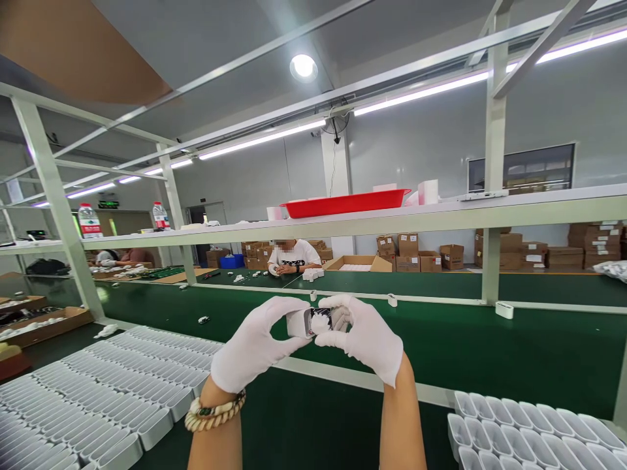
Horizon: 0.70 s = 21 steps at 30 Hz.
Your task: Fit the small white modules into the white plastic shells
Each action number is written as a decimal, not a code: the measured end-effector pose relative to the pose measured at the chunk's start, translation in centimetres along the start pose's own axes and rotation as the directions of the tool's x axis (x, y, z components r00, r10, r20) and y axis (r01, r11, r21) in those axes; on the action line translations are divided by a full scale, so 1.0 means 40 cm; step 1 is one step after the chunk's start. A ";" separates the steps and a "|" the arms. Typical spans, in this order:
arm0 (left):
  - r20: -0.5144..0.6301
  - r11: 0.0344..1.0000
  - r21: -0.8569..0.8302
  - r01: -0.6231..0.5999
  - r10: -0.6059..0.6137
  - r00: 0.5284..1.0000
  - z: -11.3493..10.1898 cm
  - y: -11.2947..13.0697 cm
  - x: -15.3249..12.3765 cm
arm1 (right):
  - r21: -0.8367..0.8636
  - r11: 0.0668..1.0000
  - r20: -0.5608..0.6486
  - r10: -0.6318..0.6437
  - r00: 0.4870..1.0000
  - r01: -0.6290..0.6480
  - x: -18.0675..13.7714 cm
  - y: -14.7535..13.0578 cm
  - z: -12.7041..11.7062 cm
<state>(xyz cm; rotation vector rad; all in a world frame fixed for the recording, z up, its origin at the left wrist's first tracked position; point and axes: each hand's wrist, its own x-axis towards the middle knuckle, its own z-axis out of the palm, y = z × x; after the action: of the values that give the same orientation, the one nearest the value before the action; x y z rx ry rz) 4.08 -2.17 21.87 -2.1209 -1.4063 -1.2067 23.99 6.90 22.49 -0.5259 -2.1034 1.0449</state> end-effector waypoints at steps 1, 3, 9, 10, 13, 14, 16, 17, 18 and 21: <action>0.005 1.000 0.002 0.006 -0.006 1.000 0.000 -0.001 0.000 | -0.005 1.000 0.003 0.001 1.000 -0.001 0.001 -0.001 0.000; 0.014 1.000 0.004 0.017 -0.017 1.000 0.001 0.000 0.001 | -0.012 1.000 0.005 0.002 1.000 -0.002 0.003 -0.004 0.001; 0.022 0.999 0.033 0.004 -0.005 1.000 0.007 0.004 0.004 | -0.032 0.999 0.015 0.002 1.000 -0.001 0.006 -0.003 0.000; 0.021 0.999 0.035 -0.003 0.002 1.000 0.007 0.005 0.004 | -0.028 1.000 0.018 0.004 1.000 -0.004 0.006 -0.003 0.000; 0.018 0.999 0.030 -0.012 0.012 1.000 0.006 0.006 0.003 | -0.020 1.000 0.016 0.005 1.000 -0.005 0.004 -0.007 0.000; 0.018 1.000 0.026 -0.012 0.011 1.000 0.004 0.006 0.002 | -0.009 1.000 0.017 0.005 1.000 -0.005 0.003 -0.010 0.000; 0.016 1.000 0.014 -0.008 0.008 1.000 0.001 0.008 0.000 | 0.023 1.000 0.022 0.012 1.000 -0.012 0.001 -0.013 -0.001; 0.013 1.000 0.005 -0.009 0.008 1.000 0.000 0.010 -0.001 | 0.037 0.999 0.026 0.014 1.000 -0.014 0.000 -0.014 -0.002; 0.008 1.000 -0.008 -0.013 0.013 1.000 -0.001 0.012 -0.002 | 0.047 0.999 0.025 0.012 1.000 -0.014 -0.001 -0.014 -0.003; -0.011 0.998 -0.050 -0.038 0.037 0.999 -0.004 0.022 -0.002 | 0.055 0.998 0.027 -0.006 1.000 0.005 -0.001 -0.006 -0.006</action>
<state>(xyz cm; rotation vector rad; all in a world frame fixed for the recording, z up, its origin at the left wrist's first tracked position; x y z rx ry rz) 4.74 -2.74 22.07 -2.1610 -1.3395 -1.2492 24.19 6.87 22.75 -0.4810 -2.0923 1.1094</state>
